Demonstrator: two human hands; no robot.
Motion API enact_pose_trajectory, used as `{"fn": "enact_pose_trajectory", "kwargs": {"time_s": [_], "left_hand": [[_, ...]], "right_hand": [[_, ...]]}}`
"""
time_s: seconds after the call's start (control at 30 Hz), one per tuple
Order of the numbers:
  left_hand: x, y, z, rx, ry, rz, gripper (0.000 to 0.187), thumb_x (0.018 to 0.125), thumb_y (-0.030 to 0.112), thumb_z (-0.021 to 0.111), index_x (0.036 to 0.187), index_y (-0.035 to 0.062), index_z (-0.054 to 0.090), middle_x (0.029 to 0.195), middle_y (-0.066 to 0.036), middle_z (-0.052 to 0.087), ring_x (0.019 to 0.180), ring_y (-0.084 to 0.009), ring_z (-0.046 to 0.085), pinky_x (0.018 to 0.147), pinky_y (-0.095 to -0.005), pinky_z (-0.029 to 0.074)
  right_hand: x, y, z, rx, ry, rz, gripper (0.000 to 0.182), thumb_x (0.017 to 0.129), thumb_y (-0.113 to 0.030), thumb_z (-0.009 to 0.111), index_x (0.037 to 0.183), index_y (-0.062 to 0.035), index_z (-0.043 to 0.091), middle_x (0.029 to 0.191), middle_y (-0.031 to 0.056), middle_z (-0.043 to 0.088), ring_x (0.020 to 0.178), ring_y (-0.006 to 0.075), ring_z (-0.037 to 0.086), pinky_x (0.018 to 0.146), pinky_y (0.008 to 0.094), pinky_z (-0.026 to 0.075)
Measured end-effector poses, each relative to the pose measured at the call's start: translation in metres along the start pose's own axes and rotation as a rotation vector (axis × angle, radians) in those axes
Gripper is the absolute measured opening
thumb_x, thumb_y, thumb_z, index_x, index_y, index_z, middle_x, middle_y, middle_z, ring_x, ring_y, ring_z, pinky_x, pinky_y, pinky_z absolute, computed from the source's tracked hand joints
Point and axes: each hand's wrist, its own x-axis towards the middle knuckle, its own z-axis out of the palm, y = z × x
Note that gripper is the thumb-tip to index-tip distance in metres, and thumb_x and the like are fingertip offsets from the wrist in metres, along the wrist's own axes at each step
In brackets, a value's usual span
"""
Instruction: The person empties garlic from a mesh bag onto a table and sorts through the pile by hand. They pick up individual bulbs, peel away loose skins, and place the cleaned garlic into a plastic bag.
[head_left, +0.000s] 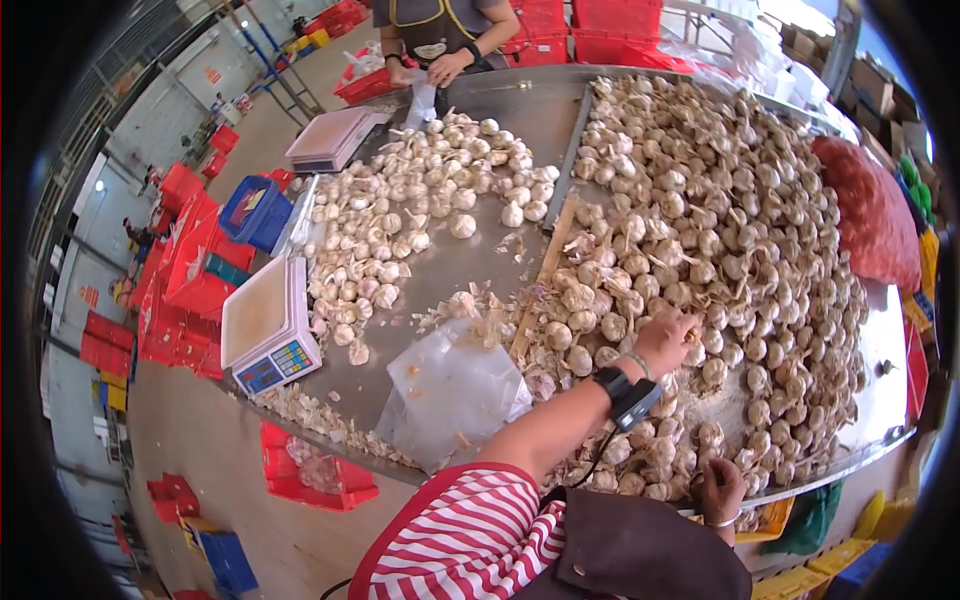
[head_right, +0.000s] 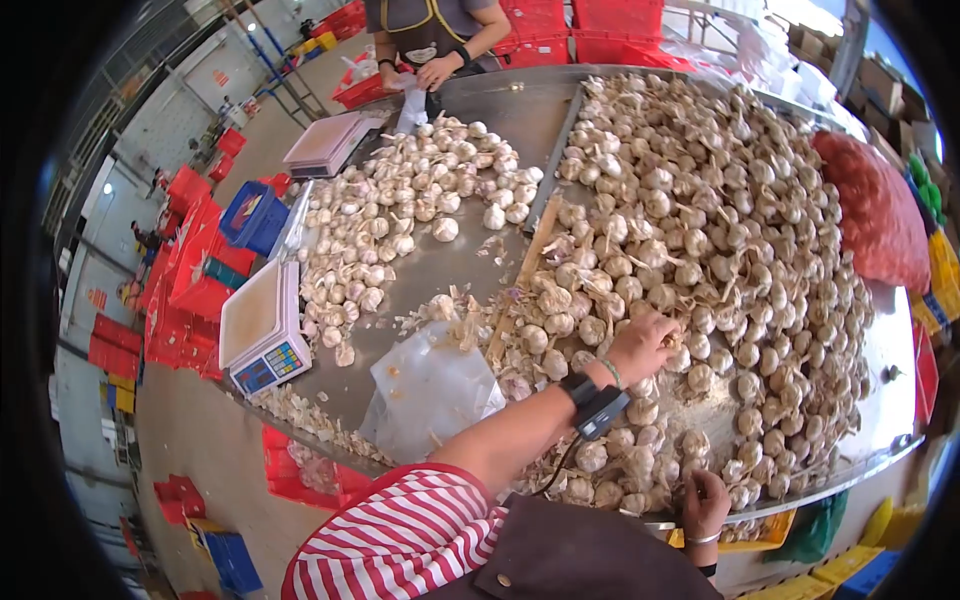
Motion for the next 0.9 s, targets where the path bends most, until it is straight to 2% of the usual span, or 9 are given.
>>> {"fn": "enact_pose_trajectory", "kwargs": {"time_s": [0.07,0.17,0.3,0.43,0.6,0.67,0.77,0.83,0.9], "left_hand": [[-0.006,0.037,-0.039,-0.171,-0.105,-0.184,0.029,0.078,0.021,0.074,0.098,0.0065,0.059,0.093,-0.011,0.058,0.085,-0.0257,0.060,0.074,-0.0362,0.050],[-0.032,0.066,-0.047,-0.385,-0.047,-0.011,0.024,0.081,0.020,0.072,0.093,0.0057,0.057,0.086,-0.010,0.056,0.078,-0.0227,0.059,0.070,-0.0353,0.049],[-0.065,0.101,-0.038,-0.391,-0.162,0.269,0.037,0.075,0.017,0.074,0.105,0.0066,0.055,0.094,-0.013,0.052,0.087,-0.0293,0.057,0.075,-0.0387,0.048],[-0.087,0.115,-0.025,-0.503,-0.415,0.324,0.072,0.070,0.017,0.078,0.133,0.0058,0.044,0.116,-0.020,0.050,0.104,-0.0367,0.055,0.088,-0.0401,0.047],[-0.107,0.109,-0.012,-0.565,-0.471,0.391,0.109,0.067,0.018,0.081,0.150,0.0059,0.011,0.144,-0.031,0.030,0.130,-0.0414,0.039,0.106,-0.0429,0.037],[-0.112,0.097,-0.007,-0.343,-0.300,0.445,0.101,0.068,0.021,0.081,0.147,0.0023,0.021,0.145,-0.030,0.030,0.130,-0.0424,0.039,0.107,-0.0468,0.035],[-0.110,0.067,-0.021,-0.135,-0.369,0.264,0.083,0.073,0.032,0.077,0.140,0.0015,0.037,0.147,-0.027,0.029,0.136,-0.0418,0.029,0.110,-0.0520,0.027],[-0.108,0.052,-0.043,0.162,-0.324,0.090,0.076,0.077,0.040,0.071,0.137,0.0019,0.043,0.149,-0.025,0.026,0.140,-0.0408,0.021,0.109,-0.0597,0.021],[-0.104,0.036,-0.057,0.313,-0.272,-0.082,0.074,0.080,0.047,0.067,0.136,0.0043,0.045,0.152,-0.024,0.021,0.143,-0.0407,0.013,0.108,-0.0667,0.016]], "right_hand": [[-0.001,0.019,-0.001,0.007,-0.028,-0.020,0.010,0.082,-0.002,0.068,0.091,-0.0017,0.066,0.080,0.0095,0.065,0.069,0.0189,0.062,0.063,0.0291,0.049],[0.008,0.008,-0.006,0.584,-0.037,0.351,0.015,0.088,-0.004,0.063,0.103,-0.0014,0.063,0.087,0.0041,0.067,0.073,0.0102,0.062,0.061,0.0208,0.050],[0.021,-0.041,-0.009,1.126,-0.253,0.425,0.069,0.091,-0.047,0.059,0.142,-0.0090,0.034,0.118,0.0100,0.059,0.088,0.0193,0.066,0.069,0.0296,0.055],[0.024,-0.042,0.009,1.385,-0.299,0.534,0.069,0.088,-0.054,0.058,0.140,-0.0123,0.038,0.122,0.0048,0.059,0.107,0.0236,0.060,0.085,0.0382,0.052],[0.022,-0.025,-0.010,1.268,-0.319,0.565,0.048,0.092,-0.041,0.059,0.129,-0.0122,0.048,0.114,0.0067,0.060,0.089,0.0184,0.062,0.071,0.0310,0.053],[0.025,-0.018,-0.028,1.312,-0.266,0.456,0.041,0.095,-0.032,0.056,0.126,-0.0066,0.051,0.109,0.0074,0.062,0.084,0.0124,0.060,0.063,0.0244,0.049],[0.020,0.040,-0.076,1.285,0.189,0.398,0.028,0.096,-0.015,0.056,0.121,-0.0031,0.052,0.102,0.0073,0.061,0.073,0.0079,0.054,0.055,0.0158,0.043],[0.022,0.076,-0.136,1.425,0.139,0.035,0.031,0.096,-0.017,0.056,0.118,0.0046,0.051,0.108,0.0135,0.061,0.083,0.0150,0.059,0.070,0.0231,0.052],[0.010,0.162,-0.191,1.570,0.628,0.203,0.043,0.095,-0.014,0.056,0.131,0.0061,0.043,0.133,0.0234,0.047,0.114,0.0267,0.053,0.094,0.0339,0.049]]}}
